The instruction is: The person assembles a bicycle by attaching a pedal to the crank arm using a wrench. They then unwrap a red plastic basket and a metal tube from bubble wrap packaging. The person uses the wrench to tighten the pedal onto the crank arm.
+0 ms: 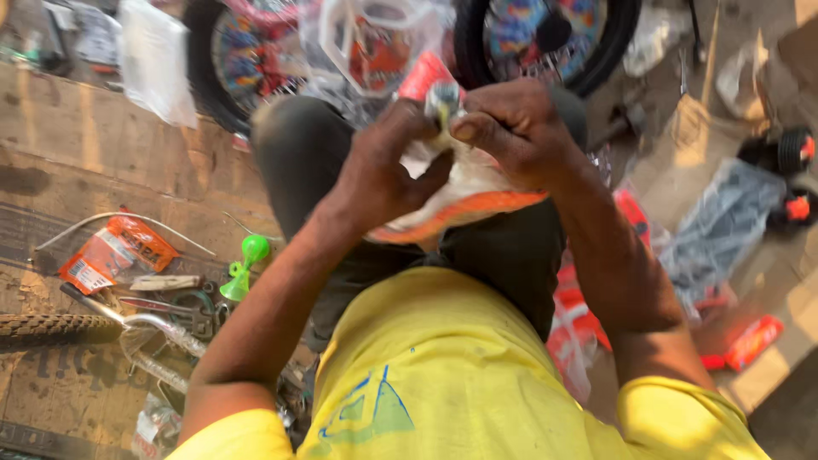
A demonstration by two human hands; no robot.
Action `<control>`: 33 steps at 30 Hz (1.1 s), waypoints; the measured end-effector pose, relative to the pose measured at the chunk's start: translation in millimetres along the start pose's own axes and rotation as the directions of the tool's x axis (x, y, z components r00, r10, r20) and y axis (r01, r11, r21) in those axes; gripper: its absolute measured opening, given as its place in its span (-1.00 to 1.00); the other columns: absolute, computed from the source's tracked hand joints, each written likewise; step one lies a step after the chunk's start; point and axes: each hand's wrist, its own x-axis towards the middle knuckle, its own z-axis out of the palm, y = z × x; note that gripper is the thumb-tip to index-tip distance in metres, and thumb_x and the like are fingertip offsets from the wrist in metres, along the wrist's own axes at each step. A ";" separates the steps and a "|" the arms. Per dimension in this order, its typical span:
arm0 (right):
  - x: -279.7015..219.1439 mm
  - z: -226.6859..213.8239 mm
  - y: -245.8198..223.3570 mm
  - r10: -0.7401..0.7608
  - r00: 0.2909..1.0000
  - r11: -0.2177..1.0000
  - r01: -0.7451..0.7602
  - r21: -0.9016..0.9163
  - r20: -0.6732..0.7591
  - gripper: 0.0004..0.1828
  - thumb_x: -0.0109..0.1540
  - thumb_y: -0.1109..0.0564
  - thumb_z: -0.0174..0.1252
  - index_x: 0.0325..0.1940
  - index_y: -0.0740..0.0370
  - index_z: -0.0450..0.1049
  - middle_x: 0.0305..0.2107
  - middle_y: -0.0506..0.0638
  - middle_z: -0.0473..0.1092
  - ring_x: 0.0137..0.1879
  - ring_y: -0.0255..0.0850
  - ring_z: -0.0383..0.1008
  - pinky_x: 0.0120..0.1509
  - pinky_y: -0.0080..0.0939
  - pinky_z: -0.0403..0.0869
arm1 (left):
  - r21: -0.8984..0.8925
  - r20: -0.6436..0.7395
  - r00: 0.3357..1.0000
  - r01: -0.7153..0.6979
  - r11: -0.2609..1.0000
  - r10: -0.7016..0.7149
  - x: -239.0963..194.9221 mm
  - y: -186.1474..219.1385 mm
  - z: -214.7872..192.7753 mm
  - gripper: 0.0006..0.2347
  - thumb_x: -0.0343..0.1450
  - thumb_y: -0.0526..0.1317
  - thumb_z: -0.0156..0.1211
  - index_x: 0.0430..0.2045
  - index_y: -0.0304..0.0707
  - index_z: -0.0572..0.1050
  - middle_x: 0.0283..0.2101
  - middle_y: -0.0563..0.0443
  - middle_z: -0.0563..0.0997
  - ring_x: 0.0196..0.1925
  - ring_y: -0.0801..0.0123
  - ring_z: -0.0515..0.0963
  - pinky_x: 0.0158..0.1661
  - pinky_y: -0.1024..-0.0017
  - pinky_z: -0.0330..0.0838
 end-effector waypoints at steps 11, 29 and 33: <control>17.7 -6.1 -9.4 0.006 0.952 0.968 -0.082 -0.236 -0.306 -0.68 0.48 0.15 0.26 -0.31 0.34 0.43 -0.49 0.00 0.33 -0.46 -0.25 0.28 -0.35 -0.22 0.26 | 0.284 0.063 0.941 -0.335 0.898 0.331 53.6 -18.4 -41.8 -0.76 0.49 -0.23 0.43 -0.17 -0.27 0.43 -0.17 -0.07 0.41 -0.28 0.06 0.54 -0.33 0.17 0.44; 46.3 15.4 -16.9 0.141 0.887 0.943 -0.256 -0.214 -0.441 -0.84 0.51 0.22 0.16 -0.16 0.31 0.43 -0.49 -0.03 0.37 -0.39 -0.32 0.34 -0.30 -0.25 0.29 | 0.362 -0.258 0.943 -0.106 0.926 0.208 56.1 -24.2 -23.1 -0.89 0.52 -0.38 0.30 -0.29 -0.41 0.46 -0.17 -0.18 0.49 -0.27 0.06 0.60 -0.30 0.21 0.50; 40.1 14.7 -15.3 -0.002 0.917 0.802 -0.237 -0.548 -0.399 -0.88 0.37 0.26 0.26 -0.16 0.30 0.43 -0.36 0.10 0.45 -0.28 -0.06 0.52 -0.20 -0.08 0.42 | 0.391 -0.134 0.991 0.027 0.920 0.028 30.0 -43.9 7.0 -0.85 0.46 -0.29 0.31 -0.46 -0.36 0.48 -0.26 -0.20 0.51 -0.35 -0.02 0.58 -0.34 0.14 0.47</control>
